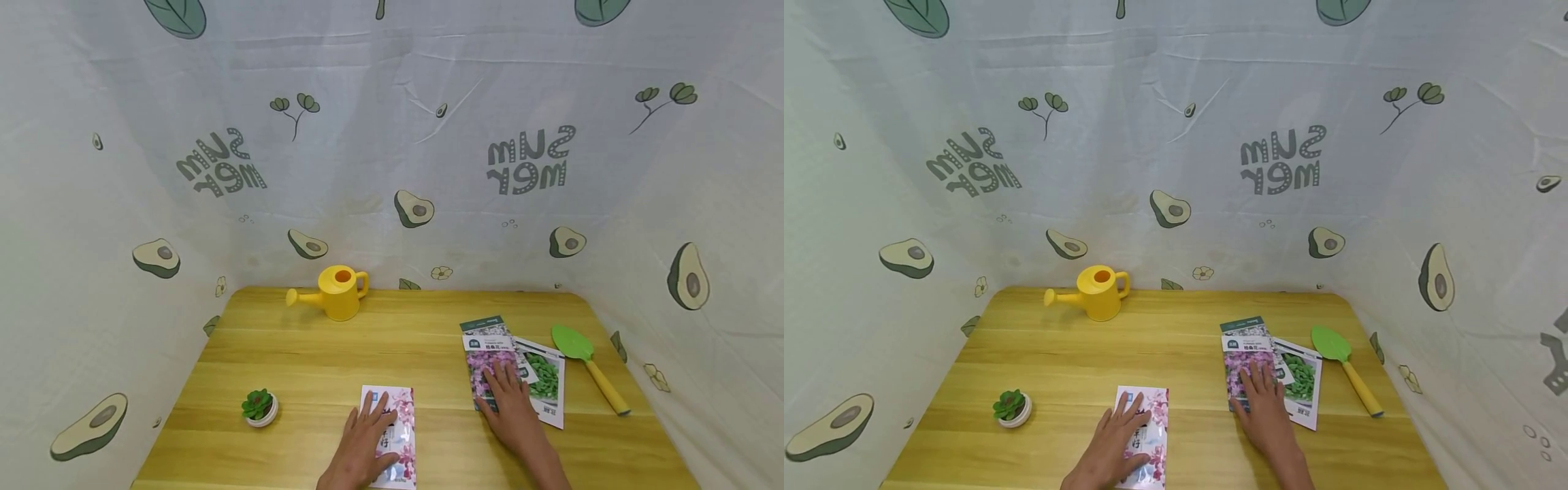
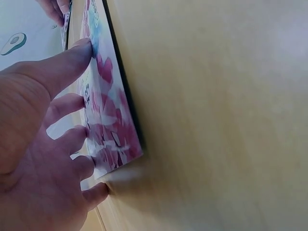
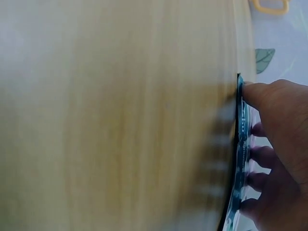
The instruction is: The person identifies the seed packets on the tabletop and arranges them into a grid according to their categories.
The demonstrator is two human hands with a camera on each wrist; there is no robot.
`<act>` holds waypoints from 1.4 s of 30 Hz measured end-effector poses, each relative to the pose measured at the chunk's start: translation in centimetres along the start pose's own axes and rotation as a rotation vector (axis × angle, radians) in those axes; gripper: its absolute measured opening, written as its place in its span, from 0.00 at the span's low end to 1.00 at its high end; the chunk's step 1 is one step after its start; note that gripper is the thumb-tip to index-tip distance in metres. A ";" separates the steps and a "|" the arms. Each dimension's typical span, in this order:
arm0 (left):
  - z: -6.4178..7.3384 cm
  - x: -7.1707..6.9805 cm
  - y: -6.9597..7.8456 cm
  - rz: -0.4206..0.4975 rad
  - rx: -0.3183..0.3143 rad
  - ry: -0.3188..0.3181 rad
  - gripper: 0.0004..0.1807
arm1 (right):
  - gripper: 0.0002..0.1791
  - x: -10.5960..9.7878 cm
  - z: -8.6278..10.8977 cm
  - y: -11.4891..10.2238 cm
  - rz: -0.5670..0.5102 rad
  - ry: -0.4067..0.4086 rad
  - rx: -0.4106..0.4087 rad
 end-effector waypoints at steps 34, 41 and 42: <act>-0.2 0.1 0.1 -0.003 -0.017 -0.011 0.39 | 0.24 -0.3 0.5 -1.7 0.054 0.108 -0.007; -0.1 0.1 0.1 -0.003 -0.016 -0.012 0.39 | 0.33 0.4 0.8 -1.2 -0.006 0.128 -0.007; -0.1 0.0 0.1 -0.003 -0.017 -0.012 0.39 | 0.34 0.5 0.9 -1.1 -0.017 0.122 -0.006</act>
Point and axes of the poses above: each hand's wrist, its own z-axis away from the middle knuckle, its own x-axis out of the palm, y = z × x, the point moved 3 cm from there along -z, towards the middle knuckle, and after that the axes turned 8 degrees about -y, right-handed, at the moved point
